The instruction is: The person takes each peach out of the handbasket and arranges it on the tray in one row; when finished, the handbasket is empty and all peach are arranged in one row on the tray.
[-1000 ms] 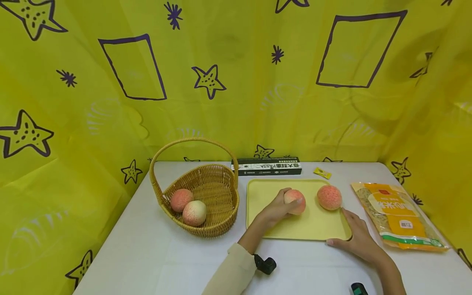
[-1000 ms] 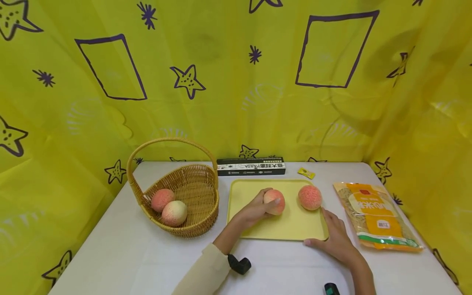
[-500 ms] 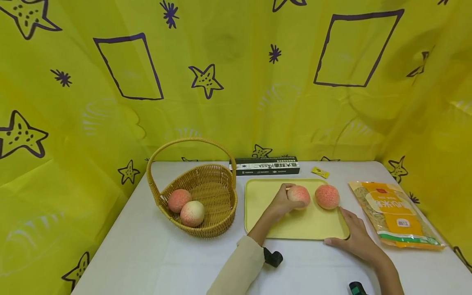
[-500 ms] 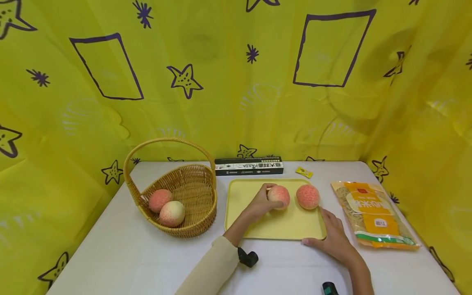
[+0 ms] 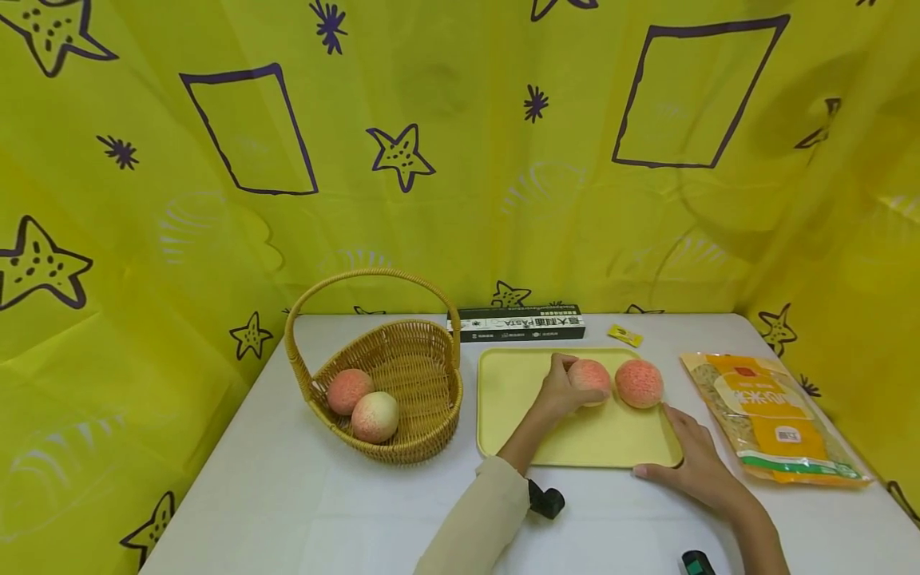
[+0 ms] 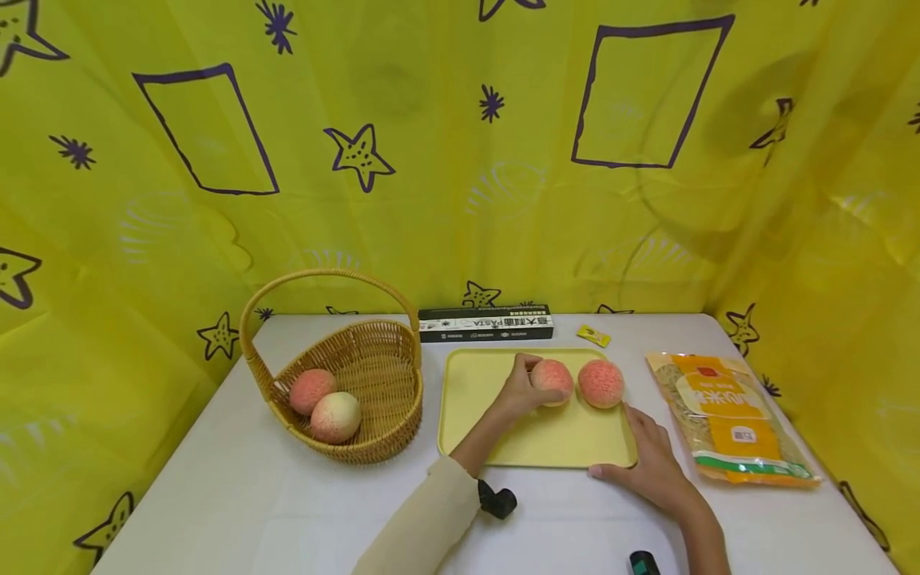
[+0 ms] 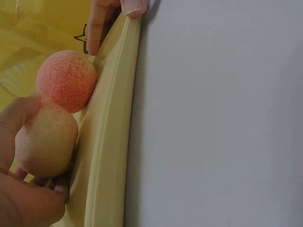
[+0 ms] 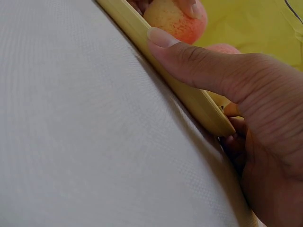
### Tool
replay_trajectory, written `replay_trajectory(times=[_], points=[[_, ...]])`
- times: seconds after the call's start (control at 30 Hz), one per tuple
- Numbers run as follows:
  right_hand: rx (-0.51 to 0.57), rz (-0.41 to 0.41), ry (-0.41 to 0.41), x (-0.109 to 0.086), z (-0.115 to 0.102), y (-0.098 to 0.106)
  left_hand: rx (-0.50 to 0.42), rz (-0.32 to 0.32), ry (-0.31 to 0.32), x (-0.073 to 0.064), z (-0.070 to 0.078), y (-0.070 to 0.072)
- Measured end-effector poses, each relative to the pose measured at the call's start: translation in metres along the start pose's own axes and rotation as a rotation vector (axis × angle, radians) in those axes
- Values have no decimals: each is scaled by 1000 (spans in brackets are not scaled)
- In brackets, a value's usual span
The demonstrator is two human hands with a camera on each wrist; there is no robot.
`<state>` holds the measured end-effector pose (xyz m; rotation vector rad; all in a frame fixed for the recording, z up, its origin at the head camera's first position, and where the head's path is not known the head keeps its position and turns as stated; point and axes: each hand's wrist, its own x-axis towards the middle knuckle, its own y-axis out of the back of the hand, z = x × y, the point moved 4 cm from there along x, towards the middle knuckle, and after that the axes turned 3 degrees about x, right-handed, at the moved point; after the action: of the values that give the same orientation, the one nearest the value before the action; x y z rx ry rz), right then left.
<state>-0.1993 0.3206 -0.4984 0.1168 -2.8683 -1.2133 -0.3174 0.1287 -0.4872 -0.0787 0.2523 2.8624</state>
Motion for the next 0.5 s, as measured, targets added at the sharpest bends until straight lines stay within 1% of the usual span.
replay_trajectory(times=[0.13, 0.3, 0.43, 0.5], points=[[0, 0, 0, 0, 0, 1, 18, 17, -9, 3, 0, -4], [16, -10, -3, 0, 1, 0, 65, 26, -20, 3, 2, -7], [17, -3, 2, 0, 2, 0, 113, 32, -10, 3, 2, -9], [12, -2, -4, 0, 3, -1, 111, 32, -1, 3, 2, -10]])
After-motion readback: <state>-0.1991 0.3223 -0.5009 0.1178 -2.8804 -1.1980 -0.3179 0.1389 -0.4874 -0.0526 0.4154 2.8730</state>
